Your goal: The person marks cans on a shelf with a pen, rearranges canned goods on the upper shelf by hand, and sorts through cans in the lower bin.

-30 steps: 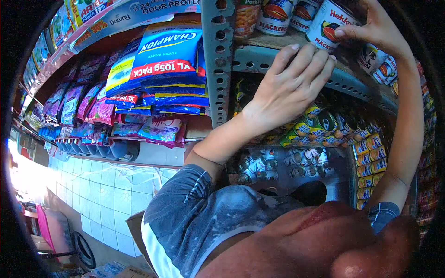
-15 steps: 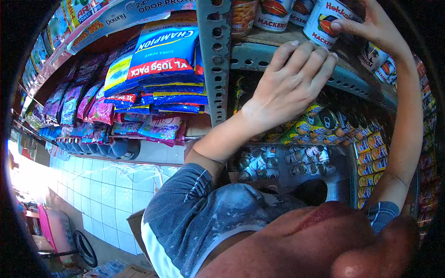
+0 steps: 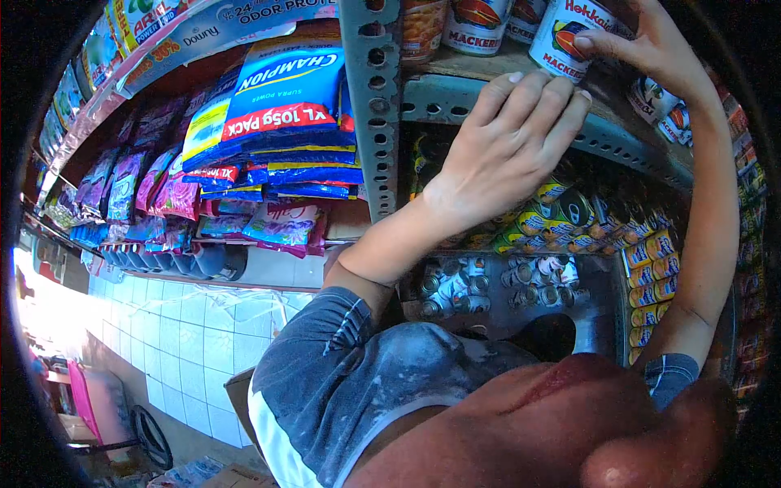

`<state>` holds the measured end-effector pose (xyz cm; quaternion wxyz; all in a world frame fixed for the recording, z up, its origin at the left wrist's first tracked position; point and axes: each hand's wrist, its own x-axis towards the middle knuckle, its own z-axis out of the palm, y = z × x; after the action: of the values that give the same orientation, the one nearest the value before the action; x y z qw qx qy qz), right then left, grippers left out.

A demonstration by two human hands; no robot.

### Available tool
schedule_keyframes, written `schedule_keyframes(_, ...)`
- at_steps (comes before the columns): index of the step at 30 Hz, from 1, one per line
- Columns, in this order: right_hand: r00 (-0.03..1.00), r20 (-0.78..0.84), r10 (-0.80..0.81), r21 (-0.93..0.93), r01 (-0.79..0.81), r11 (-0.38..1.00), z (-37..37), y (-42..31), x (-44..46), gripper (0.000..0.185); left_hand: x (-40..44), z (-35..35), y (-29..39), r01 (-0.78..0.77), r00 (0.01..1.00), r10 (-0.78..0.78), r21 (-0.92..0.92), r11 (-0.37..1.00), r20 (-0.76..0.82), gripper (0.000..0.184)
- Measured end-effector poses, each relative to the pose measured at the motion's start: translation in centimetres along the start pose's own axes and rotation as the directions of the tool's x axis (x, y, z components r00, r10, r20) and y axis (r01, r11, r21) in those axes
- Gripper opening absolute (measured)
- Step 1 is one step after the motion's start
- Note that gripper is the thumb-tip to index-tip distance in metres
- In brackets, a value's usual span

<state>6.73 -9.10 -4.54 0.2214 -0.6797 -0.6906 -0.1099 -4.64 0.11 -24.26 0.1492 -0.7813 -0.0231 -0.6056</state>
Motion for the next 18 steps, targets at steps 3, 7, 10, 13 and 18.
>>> schedule_keyframes(3,1.000,-0.017,0.007,0.009,-0.007,1.000,0.2,0.0,-0.2,0.068,0.0,0.0,0.1,0.018,1.000,-0.018,-0.012,1.000,-0.002,0.048)
schedule_keyframes(7,0.999,-0.028,0.030,0.048,-0.029,0.998,0.4,-0.3,-0.4,0.067,0.0,0.0,0.0,0.007,1.000,-0.007,0.005,1.000,0.004,0.048)
schedule_keyframes(10,0.999,-0.037,0.016,0.037,-0.015,0.999,0.5,-0.2,-0.5,0.065,-0.1,0.1,0.0,0.001,1.000,-0.001,0.000,1.000,0.006,0.048)
schedule_keyframes(13,0.999,-0.036,0.036,0.069,-0.034,0.997,0.7,-0.1,-0.6,0.064,0.0,0.1,0.1,0.002,1.000,-0.002,0.010,1.000,0.007,0.048)
schedule_keyframes(18,0.999,-0.052,0.005,0.018,-0.004,1.000,0.9,1.2,-0.5,0.064,-0.1,0.2,0.1,-0.005,1.000,0.005,0.046,0.999,0.007,0.048)
